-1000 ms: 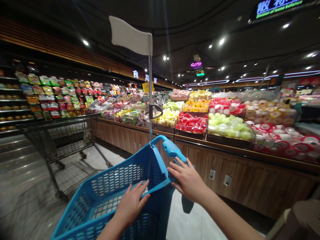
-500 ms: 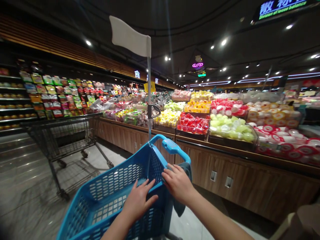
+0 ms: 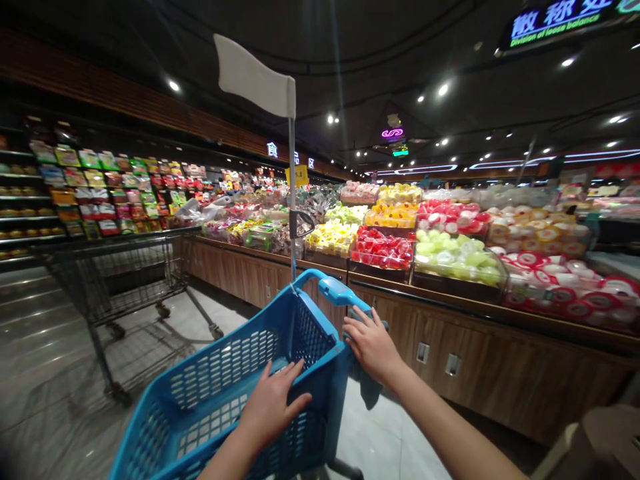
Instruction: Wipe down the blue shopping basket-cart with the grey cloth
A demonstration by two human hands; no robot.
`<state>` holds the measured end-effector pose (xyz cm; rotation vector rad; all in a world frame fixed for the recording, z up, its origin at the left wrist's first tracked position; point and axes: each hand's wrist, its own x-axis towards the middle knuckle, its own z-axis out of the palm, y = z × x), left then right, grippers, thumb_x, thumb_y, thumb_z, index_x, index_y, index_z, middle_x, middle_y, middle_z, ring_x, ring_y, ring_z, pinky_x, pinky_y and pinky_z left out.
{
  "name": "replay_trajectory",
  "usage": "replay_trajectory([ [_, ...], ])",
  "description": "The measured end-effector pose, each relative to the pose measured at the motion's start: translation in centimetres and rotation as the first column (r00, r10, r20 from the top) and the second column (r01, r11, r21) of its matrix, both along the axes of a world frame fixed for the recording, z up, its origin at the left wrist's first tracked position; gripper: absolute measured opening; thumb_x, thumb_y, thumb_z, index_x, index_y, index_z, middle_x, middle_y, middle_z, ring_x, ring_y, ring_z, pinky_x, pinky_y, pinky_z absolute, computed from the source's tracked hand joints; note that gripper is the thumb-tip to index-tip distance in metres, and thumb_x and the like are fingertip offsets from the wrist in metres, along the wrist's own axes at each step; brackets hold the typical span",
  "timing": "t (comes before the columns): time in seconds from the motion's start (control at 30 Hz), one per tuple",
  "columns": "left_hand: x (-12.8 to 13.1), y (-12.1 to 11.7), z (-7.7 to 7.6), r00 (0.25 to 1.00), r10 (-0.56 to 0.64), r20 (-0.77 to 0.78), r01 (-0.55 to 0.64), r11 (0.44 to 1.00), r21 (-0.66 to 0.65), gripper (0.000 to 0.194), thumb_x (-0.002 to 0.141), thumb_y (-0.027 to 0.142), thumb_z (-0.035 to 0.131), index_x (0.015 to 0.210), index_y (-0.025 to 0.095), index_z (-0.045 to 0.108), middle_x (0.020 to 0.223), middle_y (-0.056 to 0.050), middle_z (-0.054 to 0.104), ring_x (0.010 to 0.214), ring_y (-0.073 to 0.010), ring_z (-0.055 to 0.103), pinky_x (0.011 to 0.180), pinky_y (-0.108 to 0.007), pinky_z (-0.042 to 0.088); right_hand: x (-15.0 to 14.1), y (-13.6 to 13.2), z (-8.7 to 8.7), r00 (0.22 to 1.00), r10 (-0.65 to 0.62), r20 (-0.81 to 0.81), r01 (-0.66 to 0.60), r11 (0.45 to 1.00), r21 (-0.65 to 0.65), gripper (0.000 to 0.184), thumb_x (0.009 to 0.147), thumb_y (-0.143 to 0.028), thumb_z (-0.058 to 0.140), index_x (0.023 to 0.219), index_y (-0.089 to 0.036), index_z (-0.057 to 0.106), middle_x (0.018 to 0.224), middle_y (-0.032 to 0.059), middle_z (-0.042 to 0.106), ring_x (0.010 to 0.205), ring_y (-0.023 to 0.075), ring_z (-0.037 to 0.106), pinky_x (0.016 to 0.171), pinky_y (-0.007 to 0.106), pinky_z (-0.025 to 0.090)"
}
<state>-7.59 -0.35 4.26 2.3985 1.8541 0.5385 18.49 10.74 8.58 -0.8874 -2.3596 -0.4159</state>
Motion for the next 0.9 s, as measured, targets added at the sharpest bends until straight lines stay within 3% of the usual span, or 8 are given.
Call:
replay_trajectory([
  [0.1,-0.1,0.0,-0.1,1.0,-0.01,0.011,0.009,1.0,0.021,0.07,0.09,0.066,0.041,0.141,0.019,0.045,0.138,-0.015,0.055,0.129,-0.0297,0.051,0.115,-0.064,0.018,-1.7,-1.6,-0.3,1.0,0.014,0.01,-0.014,1.0,-0.016,0.025,0.098,-0.029,0.046,0.116,-0.026,0.062,0.128,0.0042,0.064,0.133,0.0285,0.044,0.114,0.066,0.011],
  [0.23,-0.5,-0.2,-0.3,0.999,-0.024,0.022,0.023,0.998,0.052,0.067,0.09,0.065,0.043,0.14,0.021,0.046,0.137,-0.014,0.056,0.127,-0.0299,0.053,0.114,-0.064,0.02,-2.3,-2.4,-0.5,0.997,0.064,0.05,-0.063,0.998,-0.019,0.03,0.096,-0.032,0.05,0.123,-0.026,0.06,0.131,0.0055,0.062,0.134,0.0266,0.043,0.116,0.058,0.014],
  [0.37,-0.7,-0.5,-0.3,0.999,-0.035,0.023,0.033,0.998,0.047,0.067,0.089,0.065,0.043,0.139,0.02,0.048,0.135,-0.015,0.058,0.125,-0.0306,0.054,0.114,-0.065,0.019,-0.9,-0.9,0.0,0.993,0.102,0.059,-0.101,0.995,-0.024,0.025,0.094,-0.033,0.053,0.115,-0.026,0.063,0.122,0.0048,0.067,0.129,0.0251,0.049,0.117,0.056,0.015],
  [0.47,-0.5,-0.5,-0.3,0.999,-0.035,0.024,0.034,0.998,0.047,0.068,0.088,0.065,0.045,0.139,0.02,0.048,0.135,-0.014,0.058,0.124,-0.0305,0.055,0.114,-0.065,0.019,0.2,0.9,0.8,0.999,0.018,0.032,-0.016,0.997,-0.071,0.023,0.097,-0.032,0.047,0.109,-0.025,0.065,0.118,0.0054,0.068,0.126,0.0255,0.052,0.114,0.061,0.02],
  [0.6,0.0,-0.1,-0.4,0.999,-0.029,0.037,0.027,0.998,0.056,0.07,0.087,0.066,0.046,0.139,0.02,0.047,0.136,-0.014,0.057,0.125,-0.0309,0.054,0.115,-0.064,0.02,0.4,1.7,1.2,0.997,-0.071,-0.015,0.068,0.986,-0.152,0.028,0.099,-0.034,0.041,0.11,-0.025,0.064,0.131,0.0067,0.06,0.136,0.0299,0.039,0.105,0.065,0.033],
  [0.7,0.1,0.1,-0.5,0.999,-0.026,0.04,0.024,0.998,0.061,0.071,0.086,0.066,0.048,0.139,0.019,0.047,0.136,-0.015,0.057,0.126,-0.0312,0.054,0.114,-0.064,0.021,-0.5,0.4,0.6,0.999,-0.041,0.002,0.042,0.994,-0.1,0.029,0.097,-0.035,0.044,0.116,-0.025,0.063,0.133,0.0068,0.059,0.14,0.0316,0.032,0.11,0.066,0.023],
  [0.8,-0.1,0.2,-0.4,0.998,-0.04,0.042,0.036,0.996,0.076,0.069,0.085,0.065,0.05,0.139,0.021,0.048,0.135,-0.014,0.058,0.125,-0.031,0.054,0.114,-0.064,0.021,-1.8,-1.6,-0.2,0.997,0.046,0.056,-0.042,0.997,-0.064,0.033,0.096,-0.037,0.046,0.125,-0.027,0.059,0.133,0.0061,0.06,0.138,0.03,0.036,0.114,0.064,0.011],
  [0.9,-0.4,0.1,-0.1,0.997,-0.053,0.053,0.049,0.995,0.081,0.066,0.085,0.064,0.053,0.136,0.021,0.051,0.133,-0.014,0.06,0.123,-0.0306,0.056,0.114,-0.064,0.021,-2.7,-2.7,-0.5,0.987,0.12,0.11,-0.113,0.991,-0.069,0.036,0.095,-0.039,0.05,0.129,-0.029,0.055,0.133,0.0051,0.059,0.132,0.0287,0.044,0.115,0.061,0.01],
])
